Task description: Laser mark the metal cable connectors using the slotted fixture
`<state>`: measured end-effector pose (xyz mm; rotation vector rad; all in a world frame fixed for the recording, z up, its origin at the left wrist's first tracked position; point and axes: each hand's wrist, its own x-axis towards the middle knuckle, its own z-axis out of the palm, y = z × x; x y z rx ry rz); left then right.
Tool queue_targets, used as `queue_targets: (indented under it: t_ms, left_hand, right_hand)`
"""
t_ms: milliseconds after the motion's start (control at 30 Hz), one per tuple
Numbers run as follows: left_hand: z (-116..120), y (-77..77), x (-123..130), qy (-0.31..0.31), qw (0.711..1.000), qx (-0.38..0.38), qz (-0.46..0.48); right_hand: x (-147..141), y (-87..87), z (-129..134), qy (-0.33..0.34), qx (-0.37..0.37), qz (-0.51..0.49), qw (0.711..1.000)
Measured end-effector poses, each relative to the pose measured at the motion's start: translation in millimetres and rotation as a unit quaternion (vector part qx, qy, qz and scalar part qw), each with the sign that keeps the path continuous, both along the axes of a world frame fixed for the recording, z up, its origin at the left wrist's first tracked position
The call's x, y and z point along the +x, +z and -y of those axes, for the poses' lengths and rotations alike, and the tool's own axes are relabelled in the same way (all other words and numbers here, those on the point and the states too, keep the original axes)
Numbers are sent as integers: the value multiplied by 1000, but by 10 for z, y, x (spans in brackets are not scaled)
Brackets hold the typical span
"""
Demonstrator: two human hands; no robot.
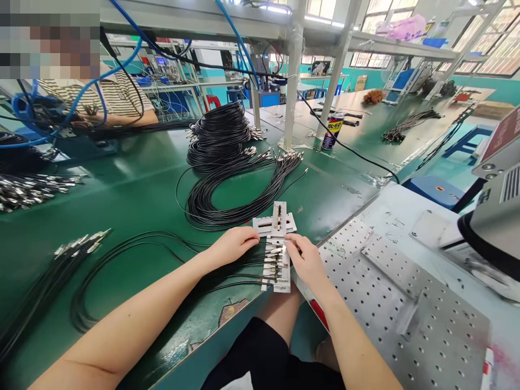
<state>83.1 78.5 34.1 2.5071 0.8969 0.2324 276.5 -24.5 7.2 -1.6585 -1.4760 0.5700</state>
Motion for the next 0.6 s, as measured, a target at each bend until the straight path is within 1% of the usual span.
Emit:
queue_targets:
  t_ms: [67, 133, 233, 367, 433, 500, 600]
  left_hand:
    - [-9, -26, 1, 3, 999, 20, -31]
    - [8, -48, 8, 6, 998, 42, -50]
    - [83, -67, 25, 16, 994, 83, -63]
    - [183, -74, 40, 34, 989, 130, -68]
    - [193, -82, 40, 32, 988, 132, -70]
    - [179, -99, 37, 22, 991, 118, -66]
    - [152, -151, 28, 9, 994, 103, -29]
  right_hand:
    - [14, -20, -6, 8, 11, 9, 1000]
    - [20, -24, -11, 32, 38, 36, 998]
    - [30, -26, -11, 71, 84, 86, 990]
    - [68, -57, 6, 110, 120, 140, 977]
    - [87, -73, 12, 119, 133, 151, 972]
    - [95, -78, 13, 124, 143, 159, 969]
    - [86, -69, 5, 120, 143, 175, 967]
